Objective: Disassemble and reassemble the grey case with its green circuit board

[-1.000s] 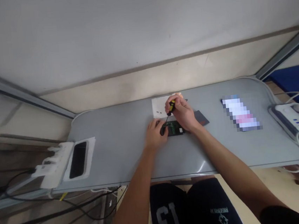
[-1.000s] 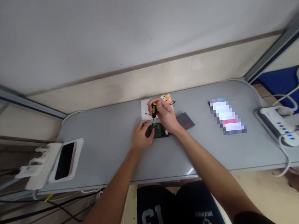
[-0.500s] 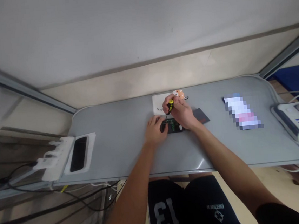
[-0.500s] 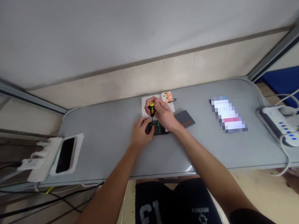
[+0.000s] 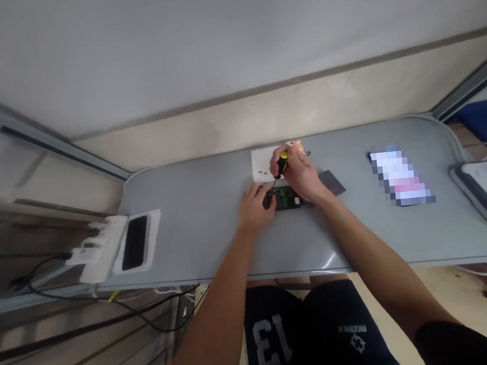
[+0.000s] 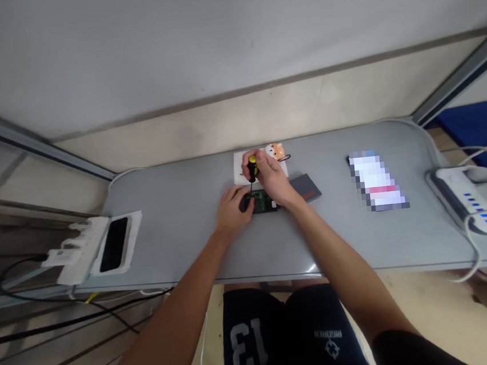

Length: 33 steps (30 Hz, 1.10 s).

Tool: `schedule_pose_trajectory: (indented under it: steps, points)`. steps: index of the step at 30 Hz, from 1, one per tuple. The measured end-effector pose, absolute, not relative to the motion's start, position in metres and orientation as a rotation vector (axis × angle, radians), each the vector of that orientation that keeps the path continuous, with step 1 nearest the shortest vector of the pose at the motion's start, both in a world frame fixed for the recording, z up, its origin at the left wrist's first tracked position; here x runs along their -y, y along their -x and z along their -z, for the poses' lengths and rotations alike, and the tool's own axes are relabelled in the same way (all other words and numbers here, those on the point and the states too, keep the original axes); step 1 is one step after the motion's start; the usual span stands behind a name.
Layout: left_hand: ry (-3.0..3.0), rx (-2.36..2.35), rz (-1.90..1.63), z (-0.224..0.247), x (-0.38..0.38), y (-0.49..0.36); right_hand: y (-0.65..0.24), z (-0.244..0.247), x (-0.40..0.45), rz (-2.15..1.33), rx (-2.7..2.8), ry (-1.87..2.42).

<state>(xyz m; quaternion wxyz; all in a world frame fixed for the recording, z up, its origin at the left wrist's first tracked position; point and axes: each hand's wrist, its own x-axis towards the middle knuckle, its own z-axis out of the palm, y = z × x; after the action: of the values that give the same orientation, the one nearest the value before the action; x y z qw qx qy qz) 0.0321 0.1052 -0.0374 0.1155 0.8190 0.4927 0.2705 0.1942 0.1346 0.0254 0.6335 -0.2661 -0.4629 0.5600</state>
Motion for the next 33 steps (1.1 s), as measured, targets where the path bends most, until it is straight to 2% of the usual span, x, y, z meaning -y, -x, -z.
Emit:
schedule_pose_trajectory:
  steps: [5, 26, 33]
  points:
    - [-2.411, -1.426, -0.807, 0.037, -0.106, -0.032, -0.188, -0.024, -0.133, -1.220, 0.925, 0.602]
    - [-2.409, -1.436, -0.777, 0.034, -0.105, -0.032, -0.193, -0.018, -0.133, -1.196, 0.960, 0.608]
    - [-2.421, -1.423, -0.807, 0.036, -0.105, -0.031, -0.193, -0.024, -0.134, -1.283, 0.884, 0.585]
